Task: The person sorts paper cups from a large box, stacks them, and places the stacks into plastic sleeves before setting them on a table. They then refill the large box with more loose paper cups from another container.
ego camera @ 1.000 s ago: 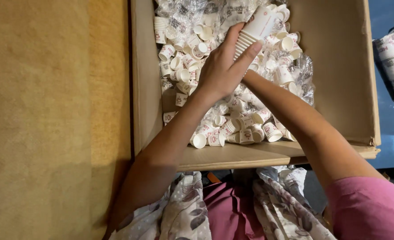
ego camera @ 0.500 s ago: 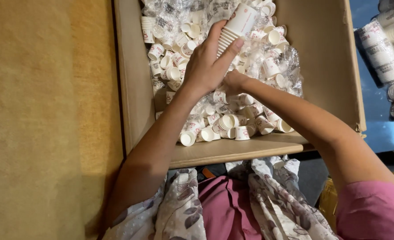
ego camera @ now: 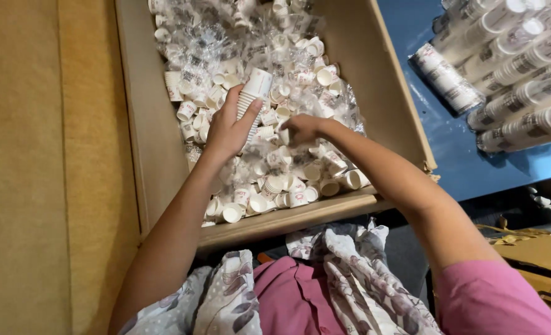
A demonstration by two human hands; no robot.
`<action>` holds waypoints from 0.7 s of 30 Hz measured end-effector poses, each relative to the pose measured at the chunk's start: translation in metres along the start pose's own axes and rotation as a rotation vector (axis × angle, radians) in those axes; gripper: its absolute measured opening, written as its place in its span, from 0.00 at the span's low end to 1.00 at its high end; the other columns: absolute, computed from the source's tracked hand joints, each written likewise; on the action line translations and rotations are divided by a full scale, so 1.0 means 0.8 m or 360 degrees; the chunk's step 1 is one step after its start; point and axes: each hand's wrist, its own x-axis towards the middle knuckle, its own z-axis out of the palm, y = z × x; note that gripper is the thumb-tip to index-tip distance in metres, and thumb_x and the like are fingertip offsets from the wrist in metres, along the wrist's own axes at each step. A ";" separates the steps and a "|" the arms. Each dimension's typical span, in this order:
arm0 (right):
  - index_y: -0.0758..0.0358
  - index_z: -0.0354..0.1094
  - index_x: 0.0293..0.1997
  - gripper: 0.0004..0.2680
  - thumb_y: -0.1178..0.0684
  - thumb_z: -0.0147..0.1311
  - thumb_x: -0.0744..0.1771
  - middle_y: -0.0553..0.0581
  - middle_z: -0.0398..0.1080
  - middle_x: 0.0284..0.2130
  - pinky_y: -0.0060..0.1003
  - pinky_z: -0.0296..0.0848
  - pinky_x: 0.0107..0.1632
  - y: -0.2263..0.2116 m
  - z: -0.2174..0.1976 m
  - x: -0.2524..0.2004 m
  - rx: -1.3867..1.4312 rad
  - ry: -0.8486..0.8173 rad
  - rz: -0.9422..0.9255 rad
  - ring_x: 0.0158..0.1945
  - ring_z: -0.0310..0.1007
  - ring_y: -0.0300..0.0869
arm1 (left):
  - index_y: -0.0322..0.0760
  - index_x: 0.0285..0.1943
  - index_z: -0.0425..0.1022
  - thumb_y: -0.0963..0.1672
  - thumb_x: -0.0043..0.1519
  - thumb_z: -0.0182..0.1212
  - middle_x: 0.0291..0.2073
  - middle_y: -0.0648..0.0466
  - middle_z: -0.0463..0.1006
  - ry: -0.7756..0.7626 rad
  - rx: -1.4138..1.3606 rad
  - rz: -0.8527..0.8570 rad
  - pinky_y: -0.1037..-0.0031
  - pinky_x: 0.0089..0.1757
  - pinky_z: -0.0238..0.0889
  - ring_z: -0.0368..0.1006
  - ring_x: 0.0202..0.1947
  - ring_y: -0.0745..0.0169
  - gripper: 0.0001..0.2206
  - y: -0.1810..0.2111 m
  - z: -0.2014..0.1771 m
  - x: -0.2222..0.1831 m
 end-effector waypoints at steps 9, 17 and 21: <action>0.62 0.49 0.65 0.23 0.56 0.61 0.66 0.59 0.70 0.48 0.37 0.75 0.43 -0.039 -0.098 -0.074 0.0949 0.1127 -0.0680 0.47 0.73 0.44 | 0.32 0.67 0.64 0.52 0.70 0.55 0.42 0.51 0.78 0.0073 -0.1040 -0.0210 0.76 0.34 0.69 0.74 0.35 0.69 0.24 0.031 0.069 0.015; 0.65 0.38 0.72 0.30 0.65 0.56 0.64 0.63 0.63 0.56 0.40 0.77 0.52 -0.108 -0.136 -0.144 0.0576 0.1708 -0.0796 0.59 0.69 0.47 | 0.33 0.70 0.63 0.52 0.72 0.54 0.47 0.53 0.78 0.0178 -0.1036 0.0027 0.78 0.43 0.70 0.75 0.43 0.70 0.24 0.053 0.054 0.014; 0.61 0.65 0.58 0.20 0.68 0.58 0.61 0.61 0.69 0.55 0.50 0.71 0.64 -0.133 -0.138 -0.155 -0.0520 0.1986 -0.0869 0.63 0.68 0.57 | 0.34 0.69 0.64 0.52 0.66 0.56 0.40 0.52 0.79 -0.0058 -0.0842 -0.0421 0.73 0.35 0.68 0.73 0.34 0.66 0.27 0.036 0.051 0.009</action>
